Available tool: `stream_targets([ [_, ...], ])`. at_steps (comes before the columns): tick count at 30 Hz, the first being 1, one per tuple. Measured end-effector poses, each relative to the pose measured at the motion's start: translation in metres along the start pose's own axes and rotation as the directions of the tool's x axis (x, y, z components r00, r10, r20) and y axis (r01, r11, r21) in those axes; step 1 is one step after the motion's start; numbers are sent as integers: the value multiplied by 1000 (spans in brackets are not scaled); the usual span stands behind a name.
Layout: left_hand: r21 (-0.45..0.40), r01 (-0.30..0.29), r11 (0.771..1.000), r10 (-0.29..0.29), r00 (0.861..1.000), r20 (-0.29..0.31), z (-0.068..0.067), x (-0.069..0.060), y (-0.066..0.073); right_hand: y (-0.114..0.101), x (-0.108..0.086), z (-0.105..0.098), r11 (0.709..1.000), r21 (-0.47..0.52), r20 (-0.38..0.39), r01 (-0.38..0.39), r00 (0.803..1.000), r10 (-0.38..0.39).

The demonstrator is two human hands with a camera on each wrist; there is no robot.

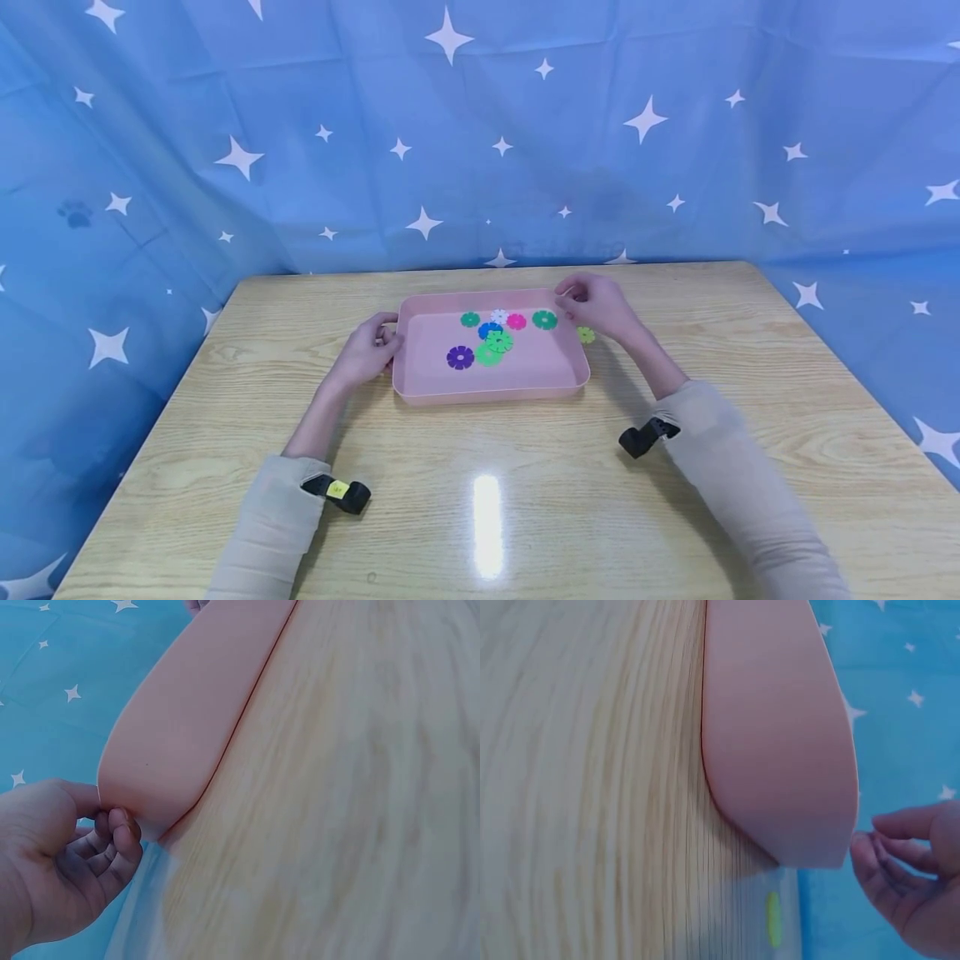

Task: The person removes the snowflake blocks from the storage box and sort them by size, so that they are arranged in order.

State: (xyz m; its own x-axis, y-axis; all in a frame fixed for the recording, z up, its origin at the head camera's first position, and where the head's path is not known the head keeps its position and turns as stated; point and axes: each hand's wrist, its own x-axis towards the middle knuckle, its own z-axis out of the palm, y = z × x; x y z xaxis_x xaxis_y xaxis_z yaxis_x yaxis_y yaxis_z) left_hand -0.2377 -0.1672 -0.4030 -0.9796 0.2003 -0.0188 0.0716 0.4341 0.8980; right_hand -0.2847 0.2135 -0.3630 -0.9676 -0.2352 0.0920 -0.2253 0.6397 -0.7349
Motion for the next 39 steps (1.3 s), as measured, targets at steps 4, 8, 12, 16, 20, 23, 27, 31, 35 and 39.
stream_targets([
  [4,-28,2,1000,-1,1000,12,-1,-3,4,-4,3,8,999,17,4,31,1000,-31],
  [8,-26,-5,1000,5,1000,14,0,-3,4,-8,6,16,998,24,19,50,999,-50],
  [12,-27,-13,1000,13,1000,8,0,-1,-3,-11,8,23,999,38,40,33,999,-35],
  [16,-39,-20,999,21,1000,12,1,-1,-3,-12,10,30,998,57,60,19,998,-22],
  [20,-50,-30,998,30,999,15,1,0,-3,-13,12,36,998,56,81,16,997,-20],
  [23,-49,-27,998,27,1000,12,0,-1,-3,-13,14,42,999,39,94,13,995,-17],
  [27,-41,-14,999,14,1000,6,0,-1,-3,-17,14,50,999,41,112,-21,994,16],
  [31,-36,-9,999,9,1000,2,0,0,-5,-19,15,58,998,47,122,-45,992,39],
  [35,-39,-4,999,4,1000,3,0,1,-5,-18,18,64,999,23,109,-27,994,24],
  [39,-37,-4,999,4,1000,5,0,-1,-3,-15,20,67,1000,-4,95,-26,995,26],
])
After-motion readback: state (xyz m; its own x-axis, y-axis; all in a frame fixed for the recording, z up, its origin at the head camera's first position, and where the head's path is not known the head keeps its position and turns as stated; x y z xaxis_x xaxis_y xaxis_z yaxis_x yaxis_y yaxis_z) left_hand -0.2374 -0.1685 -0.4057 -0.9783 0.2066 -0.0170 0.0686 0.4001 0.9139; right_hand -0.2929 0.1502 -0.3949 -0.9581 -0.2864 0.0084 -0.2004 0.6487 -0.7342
